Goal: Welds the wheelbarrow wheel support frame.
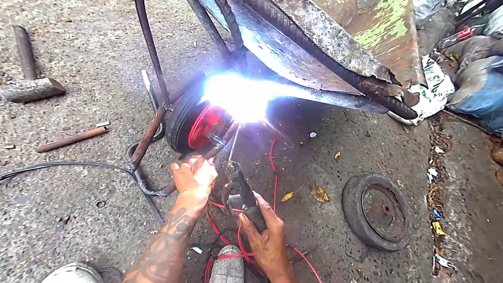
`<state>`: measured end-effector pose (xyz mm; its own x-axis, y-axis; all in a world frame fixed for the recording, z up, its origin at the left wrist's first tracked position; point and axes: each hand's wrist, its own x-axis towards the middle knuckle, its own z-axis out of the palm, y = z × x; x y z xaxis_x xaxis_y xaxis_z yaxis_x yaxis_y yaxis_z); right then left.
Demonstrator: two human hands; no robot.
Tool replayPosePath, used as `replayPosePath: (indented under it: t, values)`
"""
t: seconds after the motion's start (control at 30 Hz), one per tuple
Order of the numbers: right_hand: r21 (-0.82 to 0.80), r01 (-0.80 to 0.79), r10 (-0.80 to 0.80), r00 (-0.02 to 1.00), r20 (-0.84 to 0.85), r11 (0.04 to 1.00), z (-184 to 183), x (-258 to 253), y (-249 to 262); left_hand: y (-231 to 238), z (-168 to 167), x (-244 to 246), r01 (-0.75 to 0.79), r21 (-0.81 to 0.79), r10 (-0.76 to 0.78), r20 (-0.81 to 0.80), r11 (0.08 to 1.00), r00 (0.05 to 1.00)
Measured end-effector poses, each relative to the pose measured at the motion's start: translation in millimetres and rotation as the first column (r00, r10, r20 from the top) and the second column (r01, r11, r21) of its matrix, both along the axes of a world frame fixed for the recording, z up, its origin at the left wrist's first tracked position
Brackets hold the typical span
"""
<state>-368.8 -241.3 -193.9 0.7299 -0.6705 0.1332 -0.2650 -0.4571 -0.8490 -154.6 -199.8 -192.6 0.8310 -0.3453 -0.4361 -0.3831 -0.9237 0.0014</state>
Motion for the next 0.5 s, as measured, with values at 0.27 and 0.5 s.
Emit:
replayPosePath:
  t: [0.27,0.5]
  values:
    - [0.037,0.010,-0.010,1.000,-0.009,0.999,0.3,7.3,-5.2,0.5,-8.7,1.0,0.005,-0.008,-0.004,0.068,1.000,0.998]
    - [0.017,-0.021,0.021,0.999,0.030,1.000,0.2,5.2,-4.6,-0.5,-7.0,0.2,0.001,0.017,-0.002,0.075,1.000,0.997]
